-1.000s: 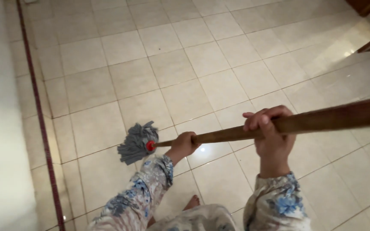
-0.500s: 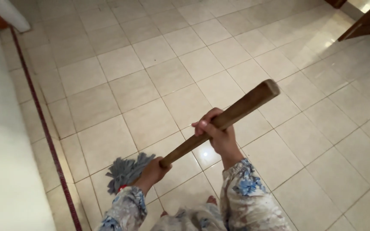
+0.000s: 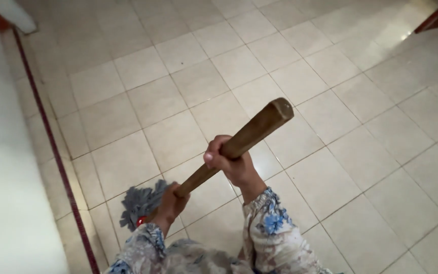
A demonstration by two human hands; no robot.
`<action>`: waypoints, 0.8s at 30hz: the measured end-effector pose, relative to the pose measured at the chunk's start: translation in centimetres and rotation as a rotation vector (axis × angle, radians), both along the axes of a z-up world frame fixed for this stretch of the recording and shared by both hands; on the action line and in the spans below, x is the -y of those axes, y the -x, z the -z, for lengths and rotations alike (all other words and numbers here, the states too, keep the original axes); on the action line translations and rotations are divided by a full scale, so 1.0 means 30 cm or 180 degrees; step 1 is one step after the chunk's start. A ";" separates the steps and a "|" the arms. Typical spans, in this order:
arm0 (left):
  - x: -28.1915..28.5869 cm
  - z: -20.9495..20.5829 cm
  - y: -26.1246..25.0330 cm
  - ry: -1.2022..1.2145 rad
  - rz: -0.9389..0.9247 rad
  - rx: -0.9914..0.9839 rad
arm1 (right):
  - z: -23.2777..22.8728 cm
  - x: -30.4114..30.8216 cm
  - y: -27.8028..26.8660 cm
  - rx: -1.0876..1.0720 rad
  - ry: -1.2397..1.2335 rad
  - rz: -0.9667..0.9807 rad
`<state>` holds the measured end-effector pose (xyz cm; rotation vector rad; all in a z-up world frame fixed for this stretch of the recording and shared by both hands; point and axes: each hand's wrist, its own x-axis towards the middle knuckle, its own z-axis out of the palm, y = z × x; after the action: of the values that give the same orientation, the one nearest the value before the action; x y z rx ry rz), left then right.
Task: The person is mopping the tiled floor with a string mop.
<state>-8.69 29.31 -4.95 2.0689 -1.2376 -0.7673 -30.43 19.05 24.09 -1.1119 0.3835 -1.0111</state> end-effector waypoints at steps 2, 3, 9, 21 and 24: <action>0.030 -0.026 0.074 -0.0046 0.0018 0.0069 | -0.015 0.024 0.078 -0.0117 0.0063 -0.0053; 0.051 -0.061 0.119 0.0264 0.0042 0.0071 | -0.022 0.041 0.115 -0.0191 0.0133 0.0053; 0.273 -0.176 0.438 0.0066 -0.0139 -0.0215 | -0.073 0.165 0.406 -0.0209 0.0324 0.0341; 0.518 -0.110 0.767 0.0774 0.0214 -0.1231 | -0.143 0.224 0.725 0.0238 0.0833 0.0470; 0.452 -0.246 0.758 0.0930 0.0446 0.0112 | -0.097 0.205 0.734 0.0370 0.0998 0.0344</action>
<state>-31.43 15.76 2.42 1.7813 -1.4337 -0.5735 -52.47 12.90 27.00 -1.3153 0.1961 -1.2553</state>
